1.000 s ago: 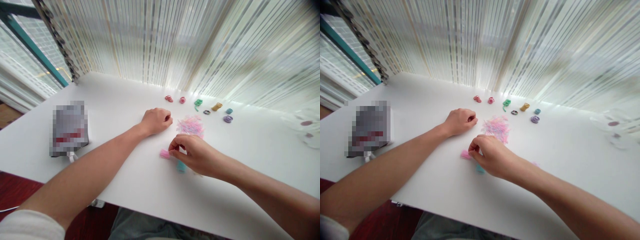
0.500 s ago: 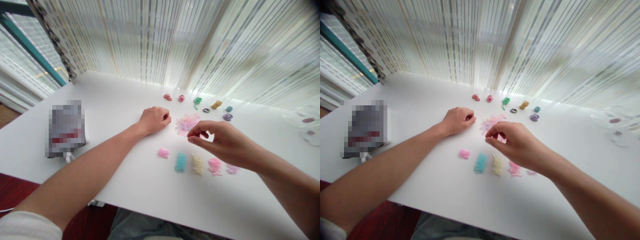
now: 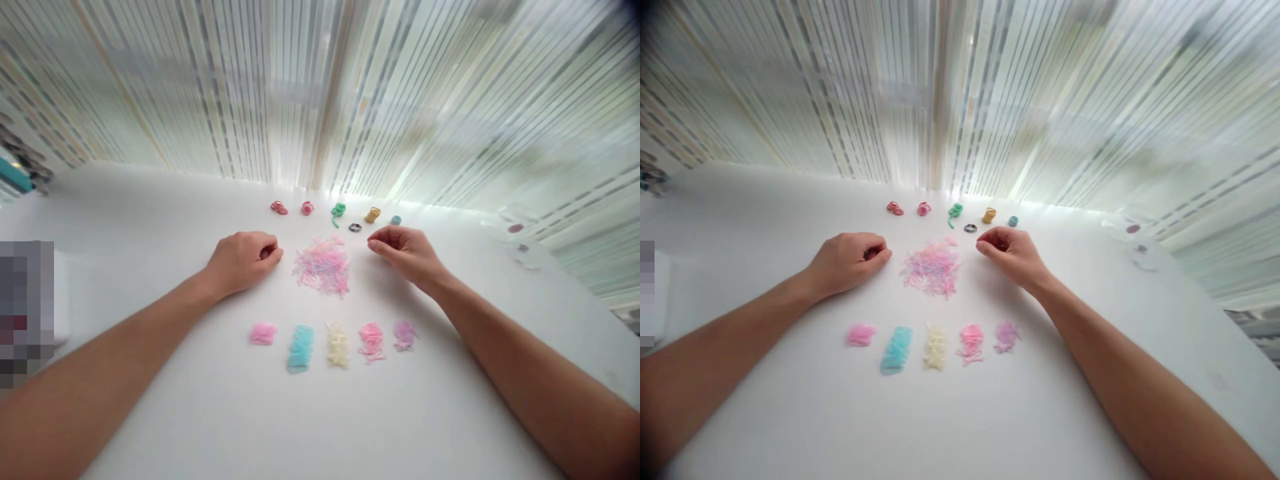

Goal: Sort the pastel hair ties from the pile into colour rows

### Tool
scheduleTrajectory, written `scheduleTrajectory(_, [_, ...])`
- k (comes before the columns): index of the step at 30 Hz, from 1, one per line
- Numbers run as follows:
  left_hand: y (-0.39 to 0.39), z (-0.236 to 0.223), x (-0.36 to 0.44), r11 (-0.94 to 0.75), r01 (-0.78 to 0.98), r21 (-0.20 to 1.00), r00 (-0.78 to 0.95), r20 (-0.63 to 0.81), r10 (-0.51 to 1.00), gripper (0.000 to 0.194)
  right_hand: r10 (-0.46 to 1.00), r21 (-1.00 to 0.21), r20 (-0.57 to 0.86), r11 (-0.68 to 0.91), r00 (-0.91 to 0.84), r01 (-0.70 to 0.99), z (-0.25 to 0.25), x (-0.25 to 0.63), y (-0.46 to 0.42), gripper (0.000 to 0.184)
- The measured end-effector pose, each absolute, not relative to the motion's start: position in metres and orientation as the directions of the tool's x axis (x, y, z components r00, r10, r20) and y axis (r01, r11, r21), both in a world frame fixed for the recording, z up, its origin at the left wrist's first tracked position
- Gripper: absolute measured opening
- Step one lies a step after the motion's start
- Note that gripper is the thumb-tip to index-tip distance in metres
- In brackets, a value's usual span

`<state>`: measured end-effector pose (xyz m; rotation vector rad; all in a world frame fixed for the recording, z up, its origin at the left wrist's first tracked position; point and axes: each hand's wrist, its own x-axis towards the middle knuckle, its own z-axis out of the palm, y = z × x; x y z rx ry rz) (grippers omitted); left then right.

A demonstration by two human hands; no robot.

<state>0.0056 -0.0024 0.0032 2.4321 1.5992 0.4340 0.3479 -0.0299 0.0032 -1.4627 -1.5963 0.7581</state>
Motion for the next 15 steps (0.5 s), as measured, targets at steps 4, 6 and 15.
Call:
scheduleTrajectory(4, [-0.003, 0.007, 0.005, -0.373, 0.874, 0.311, 0.355, 0.114, 0.928, 0.035, 0.975, -0.81, 0.186, 0.223, -0.123, 0.542, -0.013, 0.35, -0.032, 0.029])
scheduleTrajectory(6, [-0.003, 0.008, 0.005, -0.366, 0.882, 0.297, 0.349, 0.11, 0.931, 0.035, 0.965, -0.791, 0.203, 0.26, -0.163, 0.553, -0.014, 0.35, -0.034, 0.028])
scheduleTrajectory(15, [-0.001, 0.003, -0.001, -0.377, 0.883, 0.28, 0.355, 0.126, 0.926, 0.039, 0.908, -0.644, 0.261, 0.416, -0.327, 0.642, -0.011, 0.345, -0.037, 0.025])
